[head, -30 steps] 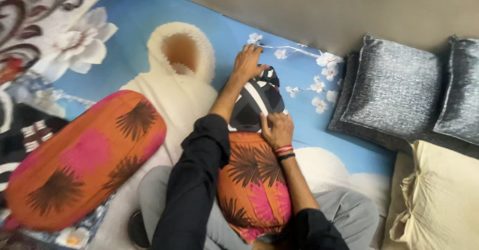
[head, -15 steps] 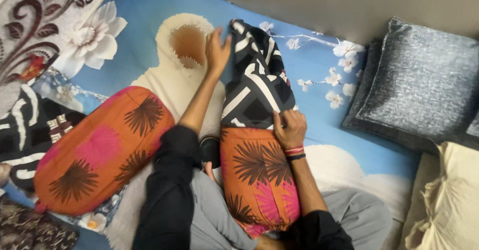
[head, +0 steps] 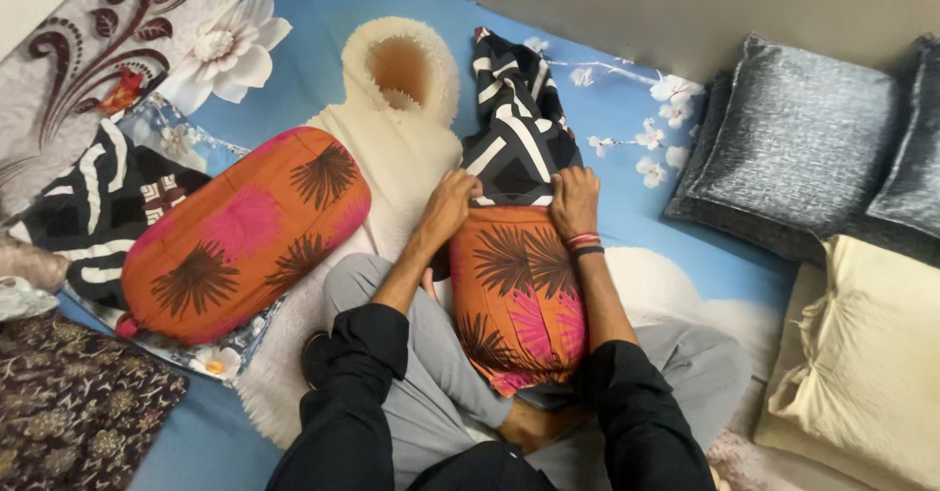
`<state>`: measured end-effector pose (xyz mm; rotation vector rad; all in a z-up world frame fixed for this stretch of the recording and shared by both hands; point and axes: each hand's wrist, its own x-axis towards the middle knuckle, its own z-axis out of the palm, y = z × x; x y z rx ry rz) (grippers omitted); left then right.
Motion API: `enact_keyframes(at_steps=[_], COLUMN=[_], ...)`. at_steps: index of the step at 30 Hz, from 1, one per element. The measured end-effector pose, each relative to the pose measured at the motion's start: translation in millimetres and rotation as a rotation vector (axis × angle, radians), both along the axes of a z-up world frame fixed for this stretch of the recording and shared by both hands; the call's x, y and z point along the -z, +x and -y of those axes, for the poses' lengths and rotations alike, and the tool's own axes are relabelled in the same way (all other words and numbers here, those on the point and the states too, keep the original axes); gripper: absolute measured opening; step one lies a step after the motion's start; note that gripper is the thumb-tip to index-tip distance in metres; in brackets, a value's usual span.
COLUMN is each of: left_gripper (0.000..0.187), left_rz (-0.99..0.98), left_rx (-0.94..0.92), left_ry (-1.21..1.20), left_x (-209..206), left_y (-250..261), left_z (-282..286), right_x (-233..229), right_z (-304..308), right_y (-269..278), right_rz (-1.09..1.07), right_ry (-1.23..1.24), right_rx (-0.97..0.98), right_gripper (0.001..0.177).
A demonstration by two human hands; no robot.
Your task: The person sits on a bed and stuffs a cylindrical pillow into a black and white patterned pillowcase. They pull the case over the pillow, adjust the fabric, and tie the drawstring to secure it.
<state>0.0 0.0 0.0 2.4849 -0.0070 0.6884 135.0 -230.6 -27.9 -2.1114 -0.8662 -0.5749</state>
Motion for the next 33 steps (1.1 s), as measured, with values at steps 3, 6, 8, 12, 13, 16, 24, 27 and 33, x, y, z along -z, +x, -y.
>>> enact_keyframes(at_steps=[3, 6, 8, 12, 13, 16, 24, 27, 33], left_gripper=[0.005, 0.009, 0.019, 0.02, 0.014, 0.009, 0.019, 0.034, 0.037], left_rz=[0.021, 0.071, 0.155, 0.121, 0.116, 0.104, -0.133, -0.108, 0.042], left_rx=[0.049, 0.062, 0.039, -0.104, -0.124, -0.141, -0.087, -0.117, -0.069], left_ry=[-0.021, -0.053, -0.054, -0.111, -0.142, -0.12, 0.03, 0.12, 0.318], left_x=[-8, -29, -36, -21, -12, 14, 6, -12, -31], left_y=[-24, -46, -58, -41, -35, -21, -49, -53, -10], left_z=[6, 16, 24, 20, 15, 1, 14, 28, 57], right_x=[7, -8, -24, -52, -57, -70, -62, -40, 45], right_z=[5, 12, 21, 32, 31, 24, 24, 28, 39], right_y=[1, -13, -28, -53, -59, -68, -74, -63, -4], right_rz=[-0.021, 0.007, 0.05, 0.093, 0.086, 0.175, 0.25, 0.182, -0.443], right_ry=[-0.084, 0.036, 0.132, 0.166, 0.15, -0.046, -0.093, 0.016, 0.456], right_rx=[-0.015, -0.045, -0.029, -0.037, -0.077, -0.287, -0.201, -0.106, 0.193], right_gripper=[0.022, 0.016, 0.01, 0.012, 0.013, 0.026, 0.017, 0.014, 0.019])
